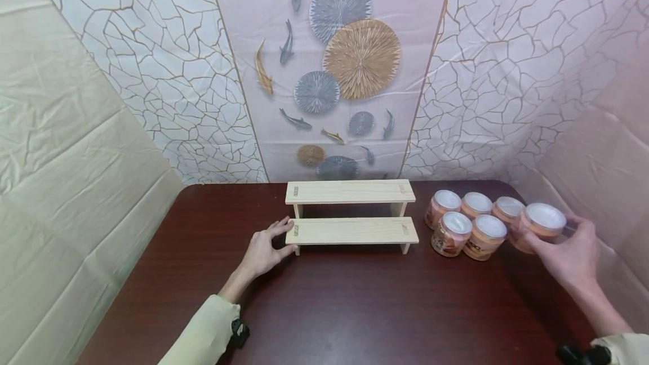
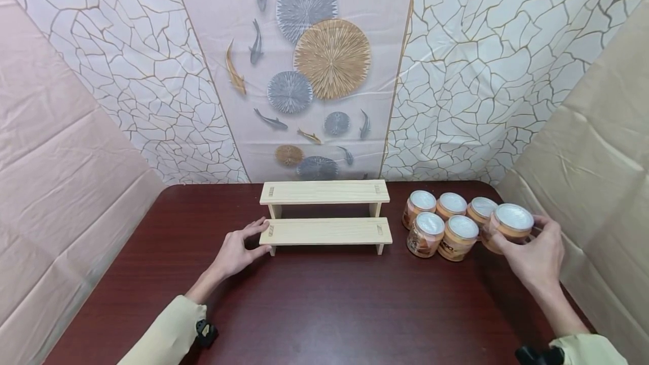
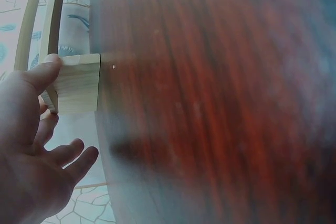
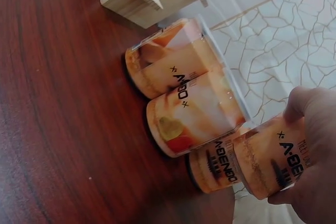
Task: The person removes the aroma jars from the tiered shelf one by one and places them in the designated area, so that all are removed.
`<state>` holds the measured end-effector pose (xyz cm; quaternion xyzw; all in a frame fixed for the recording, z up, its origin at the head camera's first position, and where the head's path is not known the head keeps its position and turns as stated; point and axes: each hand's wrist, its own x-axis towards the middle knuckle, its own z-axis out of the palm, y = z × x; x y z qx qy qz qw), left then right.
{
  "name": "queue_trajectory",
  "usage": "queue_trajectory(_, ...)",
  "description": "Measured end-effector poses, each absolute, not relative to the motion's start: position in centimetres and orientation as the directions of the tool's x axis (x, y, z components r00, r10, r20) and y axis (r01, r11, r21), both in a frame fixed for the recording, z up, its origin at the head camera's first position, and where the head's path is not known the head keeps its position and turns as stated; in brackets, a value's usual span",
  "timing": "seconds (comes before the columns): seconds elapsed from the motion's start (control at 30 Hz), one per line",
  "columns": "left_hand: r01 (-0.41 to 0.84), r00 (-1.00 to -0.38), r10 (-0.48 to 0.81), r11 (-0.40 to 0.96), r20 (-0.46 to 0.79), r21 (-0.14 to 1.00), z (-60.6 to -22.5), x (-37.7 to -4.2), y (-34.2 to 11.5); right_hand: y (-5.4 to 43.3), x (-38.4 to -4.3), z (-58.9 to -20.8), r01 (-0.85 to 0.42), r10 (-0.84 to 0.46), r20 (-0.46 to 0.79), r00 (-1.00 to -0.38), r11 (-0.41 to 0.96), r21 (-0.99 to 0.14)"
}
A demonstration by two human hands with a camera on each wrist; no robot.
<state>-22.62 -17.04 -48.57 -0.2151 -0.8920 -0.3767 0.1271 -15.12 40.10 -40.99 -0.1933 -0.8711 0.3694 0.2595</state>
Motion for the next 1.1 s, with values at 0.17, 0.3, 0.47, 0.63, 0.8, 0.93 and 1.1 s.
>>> queue_trajectory(0.17, 0.480, -0.875, 0.286, 0.623, 0.391, 0.618, -48.6, -22.6, -17.0, 40.2, -15.1, -41.9, 0.167, 0.547, 0.309, -0.778, 0.653, -0.738)
queue_trajectory(0.3, 0.482, -0.874, 0.290, 0.621, 0.390, 0.618, -48.7, -22.6, -17.0, 40.3, -15.1, -42.7, 0.170, 0.555, 0.303, -0.775, 0.644, -0.746)
queue_trajectory(0.47, 0.483, -0.873, 0.290, 0.623, 0.393, 0.615, -48.8, -22.7, -17.0, 40.4, -15.2, -43.5, 0.167, 0.558, 0.299, -0.774, 0.636, -0.754)
queue_trajectory(0.63, 0.484, -0.873, 0.288, 0.620, 0.394, 0.617, -48.8, -22.8, -17.0, 40.5, -15.2, -44.3, 0.155, 0.547, 0.308, -0.779, 0.643, -0.750)
queue_trajectory(0.8, 0.489, -0.869, 0.288, 0.622, 0.402, 0.612, -48.9, -22.8, -17.1, 40.7, -15.4, -44.9, 0.157, 0.536, 0.294, -0.791, 0.643, -0.749)
queue_trajectory(0.93, 0.497, -0.865, 0.293, 0.620, 0.408, 0.607, -48.9, -22.8, -17.1, 40.8, -15.7, -45.4, 0.171, 0.541, 0.288, -0.790, 0.646, -0.744)
queue_trajectory(1.1, 0.494, -0.866, 0.292, 0.625, 0.406, 0.605, -48.9, -22.8, -17.1, 40.8, -16.0, -45.7, 0.175, 0.545, 0.281, -0.790, 0.639, -0.749)
